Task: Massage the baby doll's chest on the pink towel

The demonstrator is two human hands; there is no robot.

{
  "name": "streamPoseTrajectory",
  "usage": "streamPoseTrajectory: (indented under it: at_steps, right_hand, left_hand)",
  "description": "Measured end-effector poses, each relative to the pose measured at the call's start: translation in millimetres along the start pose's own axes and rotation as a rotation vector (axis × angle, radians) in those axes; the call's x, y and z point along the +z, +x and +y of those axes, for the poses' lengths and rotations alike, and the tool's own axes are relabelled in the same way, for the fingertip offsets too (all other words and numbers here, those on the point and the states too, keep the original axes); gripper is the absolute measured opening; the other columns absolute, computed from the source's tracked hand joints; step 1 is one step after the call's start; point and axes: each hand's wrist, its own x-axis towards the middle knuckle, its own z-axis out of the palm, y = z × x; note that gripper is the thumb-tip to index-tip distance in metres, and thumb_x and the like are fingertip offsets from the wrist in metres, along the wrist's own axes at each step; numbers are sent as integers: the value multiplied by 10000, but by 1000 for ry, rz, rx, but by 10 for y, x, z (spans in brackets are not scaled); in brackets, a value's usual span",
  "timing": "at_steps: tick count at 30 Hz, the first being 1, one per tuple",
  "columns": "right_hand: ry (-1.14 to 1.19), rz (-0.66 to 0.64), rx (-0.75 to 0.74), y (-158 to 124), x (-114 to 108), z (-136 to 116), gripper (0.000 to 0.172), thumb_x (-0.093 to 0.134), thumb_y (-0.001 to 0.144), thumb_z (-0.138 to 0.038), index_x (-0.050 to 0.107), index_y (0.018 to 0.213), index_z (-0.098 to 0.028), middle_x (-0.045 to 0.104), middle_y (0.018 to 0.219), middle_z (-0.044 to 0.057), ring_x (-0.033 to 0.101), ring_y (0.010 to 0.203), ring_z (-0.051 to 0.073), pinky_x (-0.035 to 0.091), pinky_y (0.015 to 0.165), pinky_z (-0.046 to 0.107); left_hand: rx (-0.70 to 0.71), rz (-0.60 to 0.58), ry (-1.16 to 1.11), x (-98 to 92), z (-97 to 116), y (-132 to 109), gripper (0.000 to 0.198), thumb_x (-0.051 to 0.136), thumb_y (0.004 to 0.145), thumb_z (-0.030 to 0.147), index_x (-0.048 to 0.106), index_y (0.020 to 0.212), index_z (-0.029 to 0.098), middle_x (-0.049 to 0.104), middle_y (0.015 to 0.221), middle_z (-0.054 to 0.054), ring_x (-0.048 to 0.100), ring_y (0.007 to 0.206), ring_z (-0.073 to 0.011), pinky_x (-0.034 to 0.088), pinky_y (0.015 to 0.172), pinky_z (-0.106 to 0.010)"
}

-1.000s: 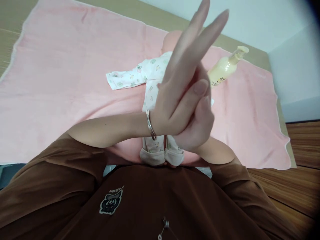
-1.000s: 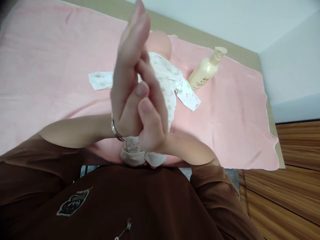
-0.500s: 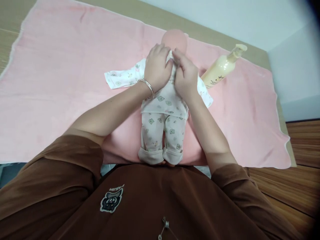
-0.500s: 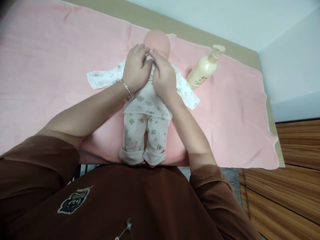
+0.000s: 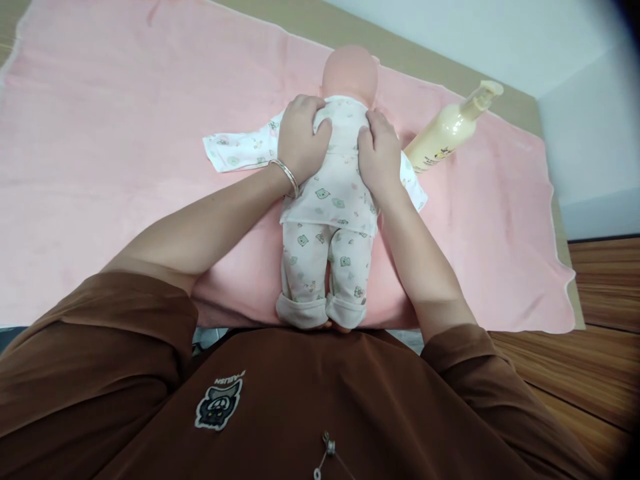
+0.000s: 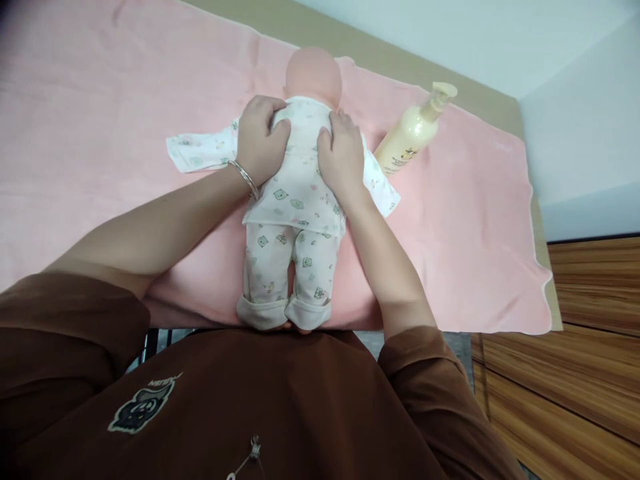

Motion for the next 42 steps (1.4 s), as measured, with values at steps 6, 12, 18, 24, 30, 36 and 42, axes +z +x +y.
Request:
streamPoseTrajectory:
  at_steps: [6,12,18,24,30,36,42]
  right_hand:
    - [-201,-48,-114,-237,-72,-465,538,249,982,-250,345,1480,-70,307,1540,112,220,1466,281,215,1236,432]
    - [-70,-120,-204,-12,-83,-252,503,222,992,-316,327,1484,-299,216,1575,-112,143,1490,152,146,1270,408]
    - [-125,-63,21,-128,-103,-330,547,238,1012,-383,280,1512,-167,278,1557,87,241,1450,307,239,1202,533]
    - [-225,-62,-212,-286,-55,-568,547,323,938,-180,345,1476,-82,265,1563,101,177,1465,343,192,1213,575]
    - [4,-84,-116,91,-70,-44,544,259,1013,-410,239,1521,-216,168,1600,-1,143,1498,231,181,1251,493]
    - [-178,-47,70,-101,-95,-322,583,277,1019,-389,316,1472,-24,350,1490,211,299,1427,333,269,1200,509]
    - [-241,-33,-62,-227,-110,-508,467,316,982,-251,414,1416,-111,416,1460,132,318,1420,265,280,1216,436]
  left_hand:
    - [0,-38,-44,-74,-14,-22,287,489,844,220,637,1048,357,649,1085,-25,571,1073,-259,443,996,-418]
    - [-16,-79,-42,-47,-34,-4,310,449,852,211,615,1078,344,637,1110,-22,548,1094,-243,421,1025,-420]
    - [13,-62,-22,-36,-21,-37,287,451,888,128,601,1121,199,627,1123,-50,526,1071,-213,397,1015,-384]
    - [0,-55,-25,-3,-32,-34,311,427,878,77,606,1095,210,627,1108,-40,524,1059,-203,398,1005,-388]
    - [5,-79,-11,-54,10,-41,323,420,898,159,593,1148,268,615,1139,-32,521,1113,-214,396,1032,-400]
    - [-45,-195,89,-44,-25,42,364,424,893,377,583,1201,263,594,1158,-81,477,1118,-290,342,1029,-481]
    - [-28,-292,213,-146,117,50,374,384,901,385,597,1175,243,593,1117,-106,483,1059,-316,340,991,-499]
